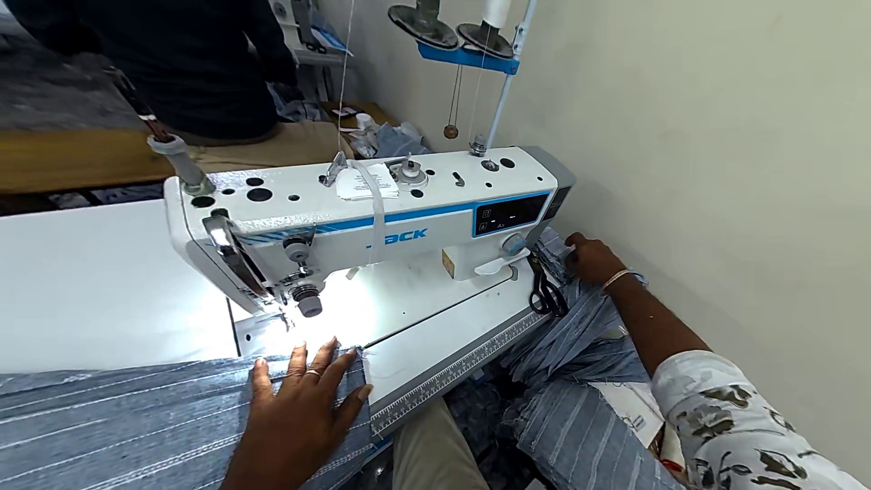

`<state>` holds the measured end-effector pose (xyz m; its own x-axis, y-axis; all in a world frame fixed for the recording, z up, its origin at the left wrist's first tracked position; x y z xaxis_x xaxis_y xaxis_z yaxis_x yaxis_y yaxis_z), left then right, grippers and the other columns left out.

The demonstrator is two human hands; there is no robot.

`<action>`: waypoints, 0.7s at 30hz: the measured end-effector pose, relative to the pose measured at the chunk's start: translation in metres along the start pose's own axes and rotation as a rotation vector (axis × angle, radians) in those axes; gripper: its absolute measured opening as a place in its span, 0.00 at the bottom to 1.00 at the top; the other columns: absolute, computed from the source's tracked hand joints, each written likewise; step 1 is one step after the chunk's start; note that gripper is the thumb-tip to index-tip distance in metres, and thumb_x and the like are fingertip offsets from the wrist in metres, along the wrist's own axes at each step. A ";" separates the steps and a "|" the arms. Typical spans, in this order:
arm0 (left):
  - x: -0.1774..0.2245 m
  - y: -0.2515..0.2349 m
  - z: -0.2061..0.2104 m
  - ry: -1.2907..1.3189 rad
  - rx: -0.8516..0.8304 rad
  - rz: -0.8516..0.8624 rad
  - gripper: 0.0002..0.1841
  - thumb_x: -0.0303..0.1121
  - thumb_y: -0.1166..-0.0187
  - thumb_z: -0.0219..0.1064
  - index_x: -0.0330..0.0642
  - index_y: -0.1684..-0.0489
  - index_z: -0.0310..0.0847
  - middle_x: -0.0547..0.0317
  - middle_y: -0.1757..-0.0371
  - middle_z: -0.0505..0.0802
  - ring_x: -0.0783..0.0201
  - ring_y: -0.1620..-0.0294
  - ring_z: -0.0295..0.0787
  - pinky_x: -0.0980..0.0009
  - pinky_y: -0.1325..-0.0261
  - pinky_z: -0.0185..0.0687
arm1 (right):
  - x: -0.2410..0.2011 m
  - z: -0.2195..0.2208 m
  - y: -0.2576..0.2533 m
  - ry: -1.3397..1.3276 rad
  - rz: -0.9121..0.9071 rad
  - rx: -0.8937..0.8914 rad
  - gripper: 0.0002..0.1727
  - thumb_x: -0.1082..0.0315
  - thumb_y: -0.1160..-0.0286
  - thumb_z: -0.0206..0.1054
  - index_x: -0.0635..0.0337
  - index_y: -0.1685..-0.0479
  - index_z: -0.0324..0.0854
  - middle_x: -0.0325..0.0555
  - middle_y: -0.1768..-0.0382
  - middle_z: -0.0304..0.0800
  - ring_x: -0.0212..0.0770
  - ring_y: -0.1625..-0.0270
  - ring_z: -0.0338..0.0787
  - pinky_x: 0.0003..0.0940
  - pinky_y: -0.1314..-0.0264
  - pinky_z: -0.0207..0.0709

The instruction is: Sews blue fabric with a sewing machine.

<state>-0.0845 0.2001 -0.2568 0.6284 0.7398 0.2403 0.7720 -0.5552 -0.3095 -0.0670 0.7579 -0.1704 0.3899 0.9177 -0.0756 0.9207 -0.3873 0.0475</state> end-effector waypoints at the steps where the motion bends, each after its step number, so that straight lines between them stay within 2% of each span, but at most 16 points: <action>1: -0.001 0.000 0.000 -0.003 0.002 -0.002 0.40 0.72 0.19 0.39 0.58 0.24 0.83 0.52 0.18 0.82 0.35 0.12 0.68 0.19 0.16 0.39 | 0.004 0.000 -0.001 -0.020 -0.020 -0.012 0.25 0.70 0.26 0.72 0.64 0.29 0.76 0.59 0.55 0.95 0.63 0.51 0.95 0.69 0.43 0.83; 4: -0.001 0.001 0.002 -0.001 -0.011 -0.003 0.40 0.72 0.20 0.39 0.59 0.24 0.83 0.53 0.17 0.81 0.37 0.11 0.67 0.19 0.16 0.38 | 0.004 -0.001 0.001 0.062 -0.031 -0.012 0.16 0.69 0.25 0.71 0.63 0.40 0.81 0.58 0.59 0.94 0.62 0.54 0.94 0.67 0.48 0.84; 6: 0.000 0.000 0.001 0.003 -0.006 -0.001 0.40 0.72 0.20 0.40 0.57 0.24 0.84 0.53 0.18 0.82 0.36 0.12 0.67 0.19 0.16 0.38 | -0.002 -0.001 0.005 0.121 -0.023 -0.007 0.13 0.70 0.23 0.67 0.63 0.42 0.79 0.60 0.61 0.92 0.65 0.55 0.93 0.68 0.52 0.83; 9: 0.000 0.000 0.001 0.000 0.000 -0.006 0.40 0.72 0.20 0.40 0.58 0.25 0.84 0.53 0.17 0.82 0.36 0.12 0.67 0.20 0.16 0.39 | -0.006 -0.002 0.007 0.119 -0.025 -0.001 0.15 0.70 0.20 0.63 0.62 0.37 0.74 0.61 0.60 0.91 0.66 0.55 0.93 0.67 0.54 0.84; 11: -0.001 0.000 0.001 0.004 0.008 -0.001 0.40 0.71 0.20 0.40 0.58 0.25 0.84 0.52 0.18 0.82 0.36 0.12 0.67 0.20 0.16 0.38 | -0.007 -0.011 0.009 0.060 -0.050 0.060 0.17 0.72 0.18 0.61 0.64 0.33 0.72 0.64 0.58 0.91 0.67 0.54 0.93 0.69 0.51 0.84; 13: -0.001 0.001 0.001 0.005 0.009 0.005 0.39 0.71 0.19 0.40 0.58 0.24 0.84 0.51 0.17 0.82 0.35 0.12 0.67 0.19 0.16 0.38 | -0.009 -0.021 0.005 0.026 -0.088 0.124 0.20 0.78 0.28 0.66 0.69 0.36 0.74 0.68 0.52 0.88 0.71 0.48 0.90 0.72 0.48 0.82; 15: -0.001 0.001 0.000 0.000 0.001 0.006 0.39 0.71 0.19 0.40 0.58 0.24 0.83 0.52 0.17 0.81 0.36 0.12 0.66 0.19 0.16 0.39 | -0.012 -0.019 -0.006 0.114 -0.160 0.070 0.22 0.81 0.39 0.73 0.69 0.42 0.78 0.69 0.46 0.86 0.72 0.42 0.87 0.73 0.44 0.80; 16: -0.001 0.000 0.000 -0.002 0.001 0.008 0.39 0.71 0.19 0.40 0.58 0.24 0.83 0.52 0.17 0.81 0.35 0.12 0.66 0.19 0.17 0.39 | -0.015 -0.023 -0.011 0.131 -0.180 0.059 0.22 0.82 0.41 0.73 0.69 0.43 0.79 0.69 0.44 0.85 0.72 0.40 0.86 0.72 0.42 0.79; 19: 0.000 0.000 -0.001 0.001 -0.002 0.004 0.39 0.70 0.18 0.40 0.57 0.25 0.84 0.50 0.17 0.81 0.35 0.12 0.67 0.19 0.17 0.39 | -0.029 -0.050 -0.024 0.043 -0.172 0.174 0.23 0.84 0.42 0.71 0.71 0.41 0.78 0.71 0.41 0.82 0.71 0.40 0.86 0.70 0.43 0.81; 21: 0.000 0.000 -0.001 -0.001 -0.009 0.003 0.40 0.71 0.18 0.39 0.57 0.24 0.83 0.51 0.16 0.81 0.34 0.12 0.66 0.18 0.17 0.39 | -0.037 -0.067 -0.032 -0.002 -0.147 0.309 0.20 0.83 0.36 0.67 0.73 0.41 0.77 0.73 0.39 0.80 0.72 0.38 0.85 0.69 0.42 0.82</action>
<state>-0.0840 0.1995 -0.2559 0.6304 0.7388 0.2381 0.7711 -0.5608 -0.3016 -0.1119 0.7422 -0.1021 0.2521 0.9658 -0.0610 0.9278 -0.2592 -0.2684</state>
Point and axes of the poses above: each hand's wrist, its own y-axis away from the middle knuckle, its own z-axis out of the palm, x = y × z, the point moved 4 cm from there along -y, towards the middle knuckle
